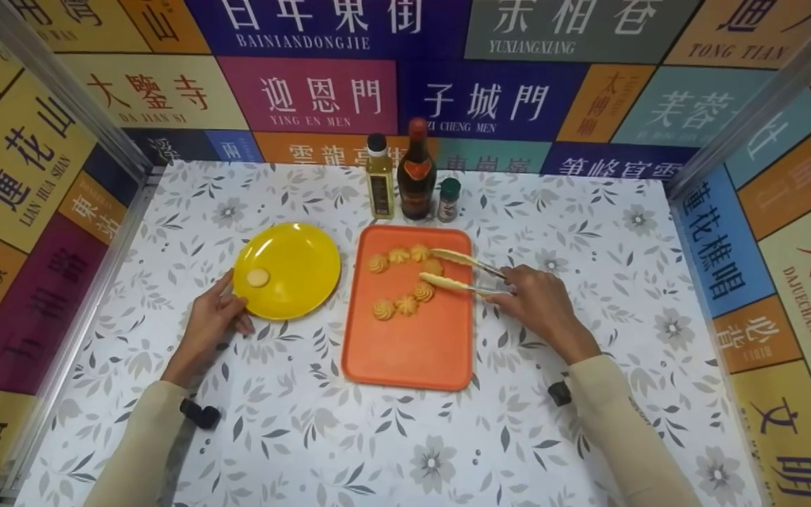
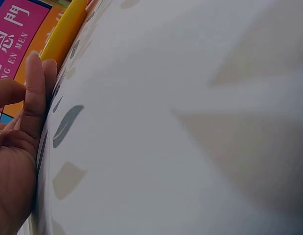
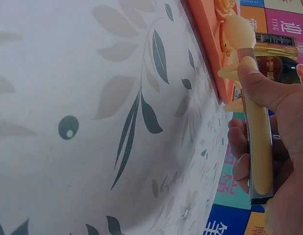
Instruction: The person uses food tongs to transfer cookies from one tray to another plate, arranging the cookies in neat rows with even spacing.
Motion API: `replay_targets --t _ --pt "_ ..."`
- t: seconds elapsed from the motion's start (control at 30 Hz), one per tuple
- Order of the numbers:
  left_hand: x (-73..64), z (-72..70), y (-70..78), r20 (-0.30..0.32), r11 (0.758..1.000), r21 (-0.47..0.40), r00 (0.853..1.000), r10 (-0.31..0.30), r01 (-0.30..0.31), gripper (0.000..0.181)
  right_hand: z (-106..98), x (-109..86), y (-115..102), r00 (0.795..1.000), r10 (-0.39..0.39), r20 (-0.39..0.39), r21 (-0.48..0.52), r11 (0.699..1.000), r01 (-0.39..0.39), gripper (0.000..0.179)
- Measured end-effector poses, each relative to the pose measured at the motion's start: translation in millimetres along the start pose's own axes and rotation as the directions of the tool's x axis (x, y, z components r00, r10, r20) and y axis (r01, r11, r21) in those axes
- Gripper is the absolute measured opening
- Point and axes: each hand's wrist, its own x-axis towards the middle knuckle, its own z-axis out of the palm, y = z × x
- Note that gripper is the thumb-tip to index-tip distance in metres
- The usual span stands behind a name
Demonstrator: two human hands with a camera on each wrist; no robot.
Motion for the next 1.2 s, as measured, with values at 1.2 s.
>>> replay_targets --t 1.2 --pt "-0.1 -1.2 -1.9 0.014 0.999 -0.023 1.000 0.027 -0.027 0.073 5.2 -7.6 -5.1 0.999 -0.039 -0.018 -0.047 0.998 0.038 0.038"
